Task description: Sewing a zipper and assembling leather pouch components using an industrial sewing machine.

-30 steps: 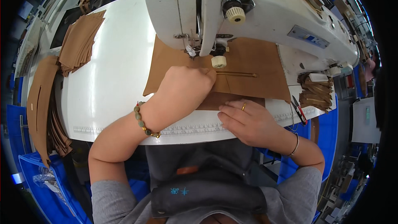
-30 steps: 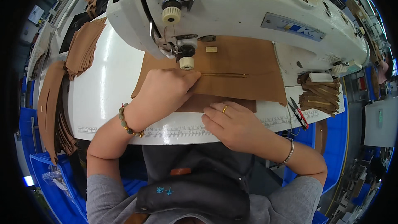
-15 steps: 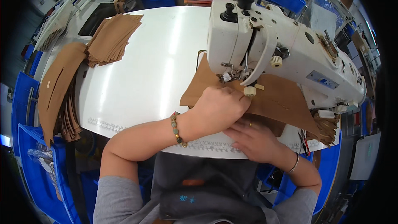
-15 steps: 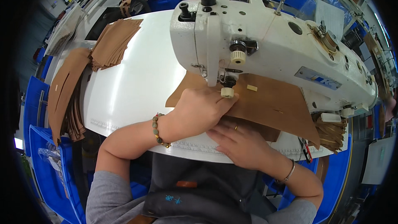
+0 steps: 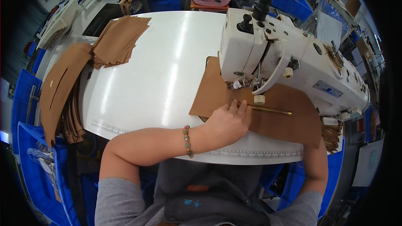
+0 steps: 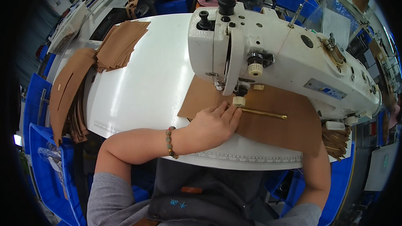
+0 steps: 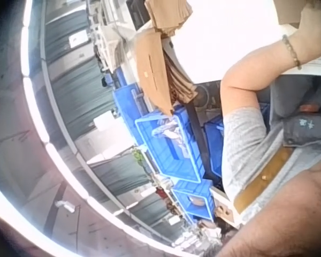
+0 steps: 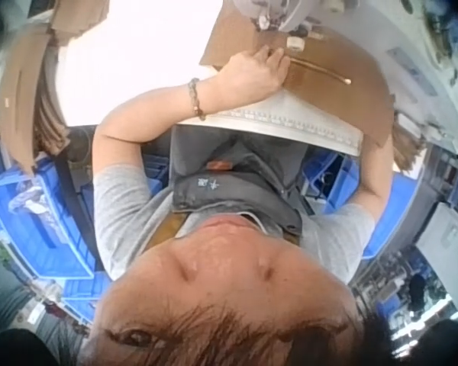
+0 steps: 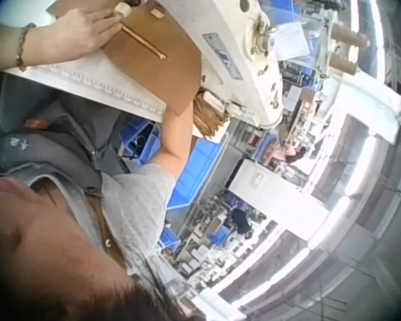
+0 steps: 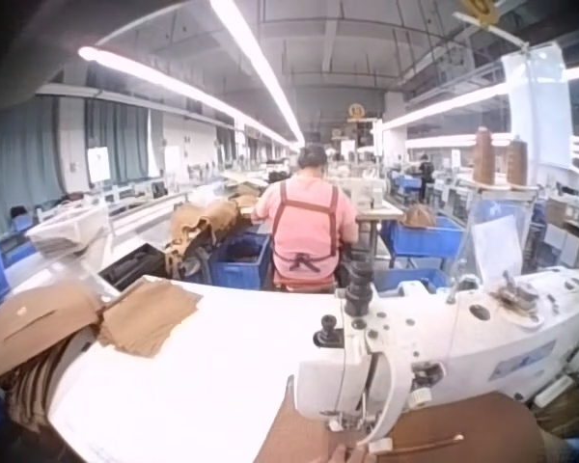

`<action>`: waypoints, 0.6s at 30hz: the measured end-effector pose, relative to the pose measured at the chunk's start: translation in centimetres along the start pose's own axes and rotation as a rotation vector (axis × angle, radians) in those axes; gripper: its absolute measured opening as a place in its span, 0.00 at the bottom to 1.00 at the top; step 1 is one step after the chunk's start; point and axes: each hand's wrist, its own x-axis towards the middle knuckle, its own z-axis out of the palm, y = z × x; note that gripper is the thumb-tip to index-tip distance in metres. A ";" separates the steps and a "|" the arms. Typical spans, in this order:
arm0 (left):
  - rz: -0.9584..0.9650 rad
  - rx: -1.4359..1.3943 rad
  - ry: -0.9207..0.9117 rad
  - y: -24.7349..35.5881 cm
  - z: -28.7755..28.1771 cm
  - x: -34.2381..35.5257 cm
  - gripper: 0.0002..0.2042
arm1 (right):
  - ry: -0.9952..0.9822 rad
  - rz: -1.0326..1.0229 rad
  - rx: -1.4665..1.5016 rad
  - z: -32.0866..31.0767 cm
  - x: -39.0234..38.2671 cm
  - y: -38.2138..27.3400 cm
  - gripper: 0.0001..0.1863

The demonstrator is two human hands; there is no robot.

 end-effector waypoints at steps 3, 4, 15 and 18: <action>-0.015 0.195 -0.084 1.1 0.5 0.2 0.21 | -0.130 0.102 -0.103 -2.3 7.6 4.3 0.13; -0.014 0.173 -0.091 1.4 0.7 0.2 0.21 | -0.183 0.140 -0.139 -2.7 7.5 3.3 0.13; -0.147 -0.097 -0.355 -1.6 -4.1 0.0 0.21 | 0.203 -0.367 0.259 -0.1 12.9 -12.1 0.29; -0.113 0.035 -0.186 -4.3 -5.0 -1.9 0.16 | 0.035 -0.292 0.259 0.3 14.1 -12.7 0.20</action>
